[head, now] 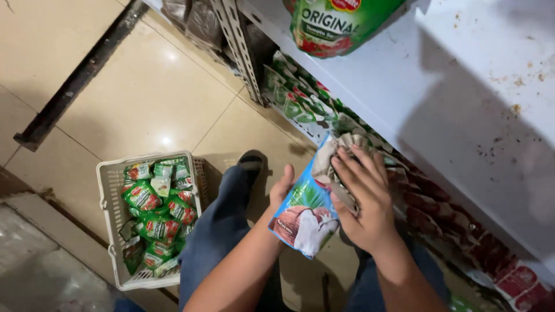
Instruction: The recorder wipes down a pouch of coconut milk with a cloth while sitting near a basket of similar products.
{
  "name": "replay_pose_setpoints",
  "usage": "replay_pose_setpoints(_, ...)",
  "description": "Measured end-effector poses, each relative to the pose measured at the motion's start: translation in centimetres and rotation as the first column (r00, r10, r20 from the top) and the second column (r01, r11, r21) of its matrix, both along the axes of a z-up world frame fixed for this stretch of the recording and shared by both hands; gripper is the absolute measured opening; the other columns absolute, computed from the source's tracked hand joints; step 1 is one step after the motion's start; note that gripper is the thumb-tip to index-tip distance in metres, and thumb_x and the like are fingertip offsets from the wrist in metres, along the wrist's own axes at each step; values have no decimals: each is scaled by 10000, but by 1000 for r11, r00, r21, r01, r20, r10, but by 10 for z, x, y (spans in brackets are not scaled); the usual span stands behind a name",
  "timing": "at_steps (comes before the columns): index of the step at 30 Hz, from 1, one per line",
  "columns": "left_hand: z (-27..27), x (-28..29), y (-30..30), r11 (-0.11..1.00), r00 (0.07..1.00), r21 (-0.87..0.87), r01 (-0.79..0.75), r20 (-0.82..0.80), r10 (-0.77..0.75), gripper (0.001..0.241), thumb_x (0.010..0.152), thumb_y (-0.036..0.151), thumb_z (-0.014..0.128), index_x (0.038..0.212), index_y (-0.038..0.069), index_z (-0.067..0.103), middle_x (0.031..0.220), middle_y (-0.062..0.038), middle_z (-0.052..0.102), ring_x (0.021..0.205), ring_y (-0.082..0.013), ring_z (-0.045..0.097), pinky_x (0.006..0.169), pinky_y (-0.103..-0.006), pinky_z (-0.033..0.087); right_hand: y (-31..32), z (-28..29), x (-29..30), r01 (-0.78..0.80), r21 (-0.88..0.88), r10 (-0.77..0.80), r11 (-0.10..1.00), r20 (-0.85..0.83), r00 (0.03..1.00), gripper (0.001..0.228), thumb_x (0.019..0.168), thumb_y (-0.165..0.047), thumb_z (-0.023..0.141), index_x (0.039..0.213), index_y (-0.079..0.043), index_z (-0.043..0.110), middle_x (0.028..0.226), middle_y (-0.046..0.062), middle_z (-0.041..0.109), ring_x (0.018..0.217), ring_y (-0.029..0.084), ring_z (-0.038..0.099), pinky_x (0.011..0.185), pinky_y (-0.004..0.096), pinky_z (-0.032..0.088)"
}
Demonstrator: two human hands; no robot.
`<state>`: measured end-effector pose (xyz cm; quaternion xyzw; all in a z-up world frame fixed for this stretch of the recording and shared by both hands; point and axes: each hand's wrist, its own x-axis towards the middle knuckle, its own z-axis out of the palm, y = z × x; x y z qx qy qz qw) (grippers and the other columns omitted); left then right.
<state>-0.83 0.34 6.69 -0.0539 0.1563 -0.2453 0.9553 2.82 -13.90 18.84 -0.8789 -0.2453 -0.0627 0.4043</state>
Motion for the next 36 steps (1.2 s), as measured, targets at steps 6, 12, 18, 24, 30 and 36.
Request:
replay_pose_setpoints(6, -33, -9, -7, 994, 1000, 107, -3, 29, 0, 829, 1010, 592, 439, 1469, -98, 477, 1428, -317, 549, 1362, -468, 504, 1198, -665, 296, -2, -6, 5, 28, 50, -26, 998, -30, 999, 465, 976, -268, 606, 1382, -48, 657, 1416, 163, 647, 1394, 457, 528, 1182, 564, 292)
replay_pose_setpoints(12, -38, -20, -2, 990, 1000, 142, 21, -24, -18, 654, 1020, 457, 520, 1352, -103, 592, 1290, -290, 663, 1252, -421, 626, 1184, -628, 357, -5, -6, 1, -23, 148, 23, 989, -1, 1000, 432, 984, -223, 606, 1347, -2, 683, 1369, 218, 662, 1370, 496, 532, 1193, 569, 302)
replay_pose_setpoints(18, 4, -4, 3, 992, 977, -125, 20, 214, 7, 703, 1107, 437, 423, 1658, 22, 283, 1530, -188, 520, 1349, -311, 569, 1186, -432, 420, 1, -5, 2, -34, 95, 43, 995, -101, 994, 515, 1002, -266, 473, 1421, 23, 551, 1535, 195, 528, 1521, 413, 420, 1298, 561, 251)
replay_pose_setpoints(24, -55, 2, -19, 971, 978, 135, -198, -42, 205, 475, 1083, 355, 558, 1316, -53, 630, 1305, -179, 676, 1110, -262, 657, 1045, -399, 491, 4, -40, 15, -45, 377, 173, 925, -314, 933, 982, 1041, -830, 46, 1467, -84, 522, 1779, 204, -24, 1621, 355, 244, 1283, 454, 269)
replay_pose_setpoints(30, -32, 13, -16, 990, 979, -71, -125, 152, 135, 704, 1129, 505, 396, 1604, -15, 388, 1538, -193, 510, 1354, -322, 540, 1192, -407, 383, 10, -29, 16, -46, 266, 123, 963, -280, 952, 790, 1103, -578, 183, 1448, 62, 490, 1720, 226, 199, 1570, 409, 288, 1268, 500, 241)
replay_pose_setpoints(36, -40, 10, -8, 978, 971, -50, -204, 119, 209, 490, 1133, 397, 472, 1263, -42, 646, 1225, -162, 711, 1063, -261, 683, 1031, -399, 510, 40, 10, -18, -145, -45, 145, 988, -22, 989, 759, 1053, -464, 340, 1631, -3, 169, 1709, 239, 217, 1621, 454, 178, 1350, 596, 109)
